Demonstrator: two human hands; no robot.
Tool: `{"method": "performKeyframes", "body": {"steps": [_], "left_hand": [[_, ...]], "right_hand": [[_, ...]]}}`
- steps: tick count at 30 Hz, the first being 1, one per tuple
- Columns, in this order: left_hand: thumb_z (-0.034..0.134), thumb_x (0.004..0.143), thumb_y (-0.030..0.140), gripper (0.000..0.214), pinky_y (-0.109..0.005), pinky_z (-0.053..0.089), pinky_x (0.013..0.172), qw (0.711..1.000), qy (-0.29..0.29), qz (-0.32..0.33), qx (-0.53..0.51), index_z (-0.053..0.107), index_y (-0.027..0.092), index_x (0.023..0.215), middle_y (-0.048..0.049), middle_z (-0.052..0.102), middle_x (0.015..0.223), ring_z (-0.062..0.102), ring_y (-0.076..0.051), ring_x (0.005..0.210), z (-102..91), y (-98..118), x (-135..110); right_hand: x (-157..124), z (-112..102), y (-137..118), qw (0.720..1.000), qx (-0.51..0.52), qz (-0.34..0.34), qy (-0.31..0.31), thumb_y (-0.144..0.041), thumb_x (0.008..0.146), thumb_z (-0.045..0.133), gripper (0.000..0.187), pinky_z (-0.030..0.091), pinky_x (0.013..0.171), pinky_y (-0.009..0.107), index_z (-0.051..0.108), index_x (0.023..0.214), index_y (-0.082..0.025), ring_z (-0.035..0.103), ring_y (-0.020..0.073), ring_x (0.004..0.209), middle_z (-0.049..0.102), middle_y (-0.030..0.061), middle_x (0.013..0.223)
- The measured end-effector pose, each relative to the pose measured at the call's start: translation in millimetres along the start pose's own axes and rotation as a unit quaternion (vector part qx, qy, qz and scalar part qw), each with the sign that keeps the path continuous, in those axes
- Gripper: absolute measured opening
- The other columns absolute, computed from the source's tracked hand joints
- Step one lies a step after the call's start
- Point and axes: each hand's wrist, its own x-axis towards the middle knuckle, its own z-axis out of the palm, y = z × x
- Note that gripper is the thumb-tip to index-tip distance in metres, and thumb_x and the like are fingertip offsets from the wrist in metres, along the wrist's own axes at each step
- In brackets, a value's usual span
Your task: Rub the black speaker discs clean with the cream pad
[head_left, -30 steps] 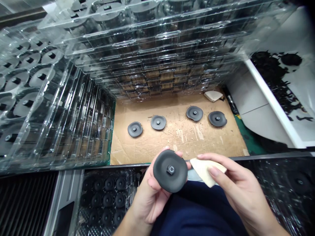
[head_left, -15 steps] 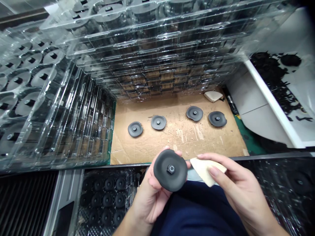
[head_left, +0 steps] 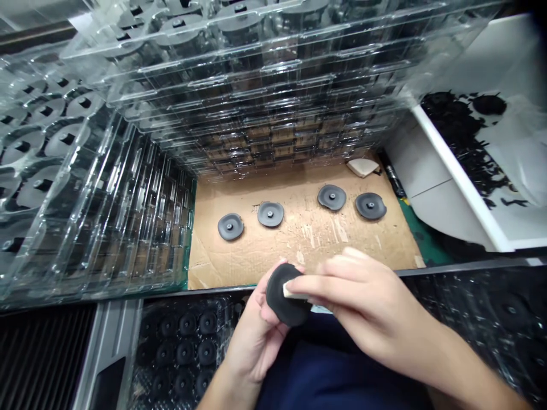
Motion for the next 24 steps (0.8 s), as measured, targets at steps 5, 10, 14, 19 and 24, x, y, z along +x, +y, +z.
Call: {"method": "performKeyframes", "body": {"steps": [5, 10, 14, 19, 24], "left_hand": [[0.081, 0.060, 0.030, 0.050, -0.023, 0.046, 0.092, 1.000, -0.002, -0.014, 0.018, 0.067, 0.025, 0.108, -0.0019, 0.070, 0.109, 0.063, -0.019, 0.104, 1.3, -0.4, 1.2], [0.085, 0.050, 0.031, 0.053, -0.020, 0.051, 0.082, 0.999, -0.038, -0.004, -0.005, 0.070, 0.028, 0.100, 0.0009, 0.072, 0.101, 0.067, -0.016, 0.092, 2.2, 12.5, 0.3], [0.083, 0.053, 0.036, 0.050, -0.026, 0.052, 0.085, 0.997, -0.060, -0.008, -0.041, 0.069, 0.027, 0.101, -0.0004, 0.072, 0.104, 0.068, -0.021, 0.094, 0.0, 17.0, 2.2], [0.081, 0.056, 0.036, 0.049, -0.025, 0.052, 0.086, 0.998, -0.053, -0.026, -0.034, 0.068, 0.028, 0.103, -0.0004, 0.072, 0.106, 0.067, -0.020, 0.096, 4.0, 12.5, 3.6], [0.079, 0.062, 0.030, 0.046, -0.020, 0.048, 0.087, 0.999, -0.033, 0.002, 0.005, 0.067, 0.024, 0.106, -0.0007, 0.071, 0.105, 0.065, -0.018, 0.098, 3.9, 9.1, 1.5]], "right_hand": [[6.0, 2.6, -1.5, 0.998, 0.024, -0.036, 0.052, -0.009, 0.089, 0.039, 0.031, 0.039, 0.059, 0.028, 0.067, 0.099, -0.015, 0.051, 0.0133, 0.061, 0.063, 0.0026, 0.070], [-26.2, -5.0, 22.5, 0.977, 0.126, 0.171, 0.021, -0.021, 0.087, 0.055, 0.019, 0.048, 0.065, 0.025, 0.068, 0.100, -0.026, 0.061, 0.0138, 0.072, 0.068, 0.0010, 0.083], [-55.4, 4.3, 41.2, 0.926, 0.159, 0.328, 0.100, -0.036, 0.084, 0.060, 0.020, 0.053, 0.070, 0.028, 0.071, 0.096, -0.025, 0.066, 0.0195, 0.084, 0.071, 0.0038, 0.096], [-43.1, 9.6, 24.5, 0.930, 0.096, 0.325, 0.146, -0.032, 0.086, 0.058, 0.021, 0.053, 0.068, 0.026, 0.067, 0.104, -0.028, 0.066, 0.0183, 0.086, 0.070, 0.0013, 0.104], [-8.6, 12.8, -12.0, 0.988, 0.011, 0.042, 0.146, -0.013, 0.088, 0.048, 0.030, 0.048, 0.072, 0.031, 0.058, 0.116, -0.013, 0.063, 0.0171, 0.082, 0.070, 0.0071, 0.098]]}}
